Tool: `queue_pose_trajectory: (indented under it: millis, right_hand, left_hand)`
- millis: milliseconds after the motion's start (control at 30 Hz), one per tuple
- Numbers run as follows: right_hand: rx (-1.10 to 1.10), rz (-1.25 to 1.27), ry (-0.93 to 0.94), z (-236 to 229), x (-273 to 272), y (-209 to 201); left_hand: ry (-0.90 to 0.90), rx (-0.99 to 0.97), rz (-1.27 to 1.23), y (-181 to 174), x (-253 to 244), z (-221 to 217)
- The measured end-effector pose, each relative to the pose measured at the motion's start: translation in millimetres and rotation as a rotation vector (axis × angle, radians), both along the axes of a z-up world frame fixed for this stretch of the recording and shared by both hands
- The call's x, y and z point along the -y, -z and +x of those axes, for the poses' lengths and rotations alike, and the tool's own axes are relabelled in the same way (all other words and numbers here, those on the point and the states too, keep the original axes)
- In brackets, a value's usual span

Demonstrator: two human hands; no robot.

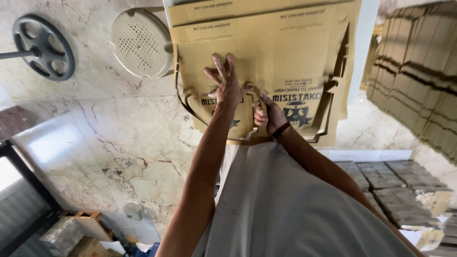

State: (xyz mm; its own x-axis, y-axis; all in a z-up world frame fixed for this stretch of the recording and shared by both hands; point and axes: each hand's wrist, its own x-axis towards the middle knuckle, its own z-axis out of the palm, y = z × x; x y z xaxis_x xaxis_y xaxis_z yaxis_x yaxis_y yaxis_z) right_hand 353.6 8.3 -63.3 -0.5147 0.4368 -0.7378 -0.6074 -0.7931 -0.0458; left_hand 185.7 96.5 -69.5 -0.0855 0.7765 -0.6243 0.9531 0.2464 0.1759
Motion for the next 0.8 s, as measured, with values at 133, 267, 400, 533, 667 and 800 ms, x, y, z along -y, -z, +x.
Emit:
queue_pose_trajectory:
  millis: [133, 267, 400, 533, 667, 800]
  right_hand:
    - [0.063, 0.076, -0.006, -4, 9, 13]
    - [0.308, 0.096, -0.058, -15, 1, -10]
    - [-0.215, 0.400, 0.090, 17, 43, -1]
    - [-0.038, 0.317, 0.013, -2, 0, -33]
    - [0.409, 0.118, -0.075, -13, 1, -58]
    - [0.409, 0.109, -0.092, -16, -1, -35]
  left_hand:
    - [-0.009, 0.054, 0.012, 11, 5, -1]
    - [-0.005, 0.031, 0.016, 11, 11, -1]
    - [-0.003, 0.016, -0.015, 15, 12, -1]
    - [0.013, -0.047, -0.099, 8, -14, 5]
    - [0.013, -0.010, -0.144, -6, -5, 5]
    - [0.031, -0.001, -0.172, -22, -10, 4]
